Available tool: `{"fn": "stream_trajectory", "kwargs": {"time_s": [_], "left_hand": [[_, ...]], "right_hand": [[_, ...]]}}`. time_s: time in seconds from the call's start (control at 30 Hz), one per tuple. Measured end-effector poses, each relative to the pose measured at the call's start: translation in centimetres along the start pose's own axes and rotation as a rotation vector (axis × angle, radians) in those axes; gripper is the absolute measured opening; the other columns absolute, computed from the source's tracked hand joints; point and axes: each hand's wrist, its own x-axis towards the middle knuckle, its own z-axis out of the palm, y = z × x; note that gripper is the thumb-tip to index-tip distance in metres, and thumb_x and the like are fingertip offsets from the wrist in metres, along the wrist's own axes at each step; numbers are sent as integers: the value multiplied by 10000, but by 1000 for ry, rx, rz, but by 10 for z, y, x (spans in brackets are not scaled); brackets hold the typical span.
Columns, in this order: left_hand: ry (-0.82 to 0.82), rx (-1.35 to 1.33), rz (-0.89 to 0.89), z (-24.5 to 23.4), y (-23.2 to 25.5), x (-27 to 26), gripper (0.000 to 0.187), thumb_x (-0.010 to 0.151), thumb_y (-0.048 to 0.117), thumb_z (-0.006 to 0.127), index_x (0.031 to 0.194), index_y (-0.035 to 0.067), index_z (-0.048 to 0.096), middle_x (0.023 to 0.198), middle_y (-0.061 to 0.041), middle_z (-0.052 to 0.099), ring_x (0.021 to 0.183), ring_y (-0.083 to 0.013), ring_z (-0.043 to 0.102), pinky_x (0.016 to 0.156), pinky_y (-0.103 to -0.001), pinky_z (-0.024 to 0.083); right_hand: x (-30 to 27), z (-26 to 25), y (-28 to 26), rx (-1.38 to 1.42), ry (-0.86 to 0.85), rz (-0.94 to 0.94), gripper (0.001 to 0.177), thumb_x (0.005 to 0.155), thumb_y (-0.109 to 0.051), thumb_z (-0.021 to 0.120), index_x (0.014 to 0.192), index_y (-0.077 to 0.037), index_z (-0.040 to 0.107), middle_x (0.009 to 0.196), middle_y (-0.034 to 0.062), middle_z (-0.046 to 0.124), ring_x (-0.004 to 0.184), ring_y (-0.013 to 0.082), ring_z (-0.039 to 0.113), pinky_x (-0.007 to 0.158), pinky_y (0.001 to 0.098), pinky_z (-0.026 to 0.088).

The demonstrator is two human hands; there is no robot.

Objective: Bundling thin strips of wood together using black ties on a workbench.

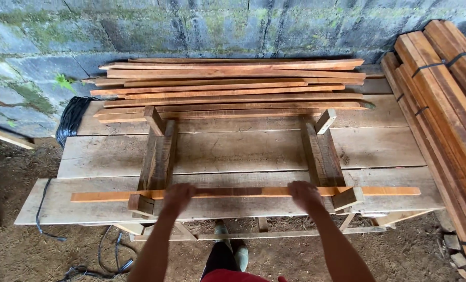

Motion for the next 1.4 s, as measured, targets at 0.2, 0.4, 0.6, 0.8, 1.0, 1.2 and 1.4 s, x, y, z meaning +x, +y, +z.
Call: {"fn": "stream_trajectory", "kwargs": {"time_s": [0.2,0.4,0.6,0.8,1.0,1.2,1.4], "left_hand": [[253,138,-153,23,-31,6,513,972,532,297,736,222,631,757,-34,698,897,-243,722,871,-408,512],[293,196,-212,34,-32,17,543,981,566,276,705,254,625,757,-16,716,895,-223,729,859,-405,485],[279,149,-226,25,-24,12,555,981,559,266,726,248,648,795,-15,740,925,-218,737,886,-388,485],[300,154,-214,28,-29,16,546,975,584,278,728,268,648,811,-4,747,931,-192,745,900,-374,491],[30,143,-292,-10,8,10,618,927,527,210,813,251,751,931,1,797,1005,-230,734,950,-395,441],[72,86,-134,-13,29,9,574,1000,441,327,758,136,749,802,-75,761,694,-286,660,897,-453,433],[-41,41,-49,-8,11,5,572,947,668,338,980,183,639,1057,-63,722,1116,-243,651,1035,-456,410]], "right_hand": [[-16,-28,30,78,129,151,624,974,-652,264,927,-249,737,1083,48,781,1122,318,723,977,479,565],[-16,-28,25,76,100,225,658,925,-664,284,969,-232,778,1121,61,786,1142,325,720,988,479,562],[-14,-27,20,70,68,297,679,928,-638,288,1063,-213,800,1167,48,798,1156,291,734,1034,435,555],[-2,-14,24,46,56,307,679,922,-628,293,1086,-212,804,1204,61,795,1193,307,722,1061,449,542],[55,52,24,5,53,269,623,898,-608,319,1087,-266,804,1122,34,814,1128,310,746,1025,450,553],[27,26,-53,-231,123,-43,586,1075,-404,184,621,-210,498,481,-49,490,473,174,501,971,540,515],[61,65,-10,-268,83,-148,285,991,-436,349,1026,-239,552,1055,15,723,1059,272,707,957,534,513]]}}
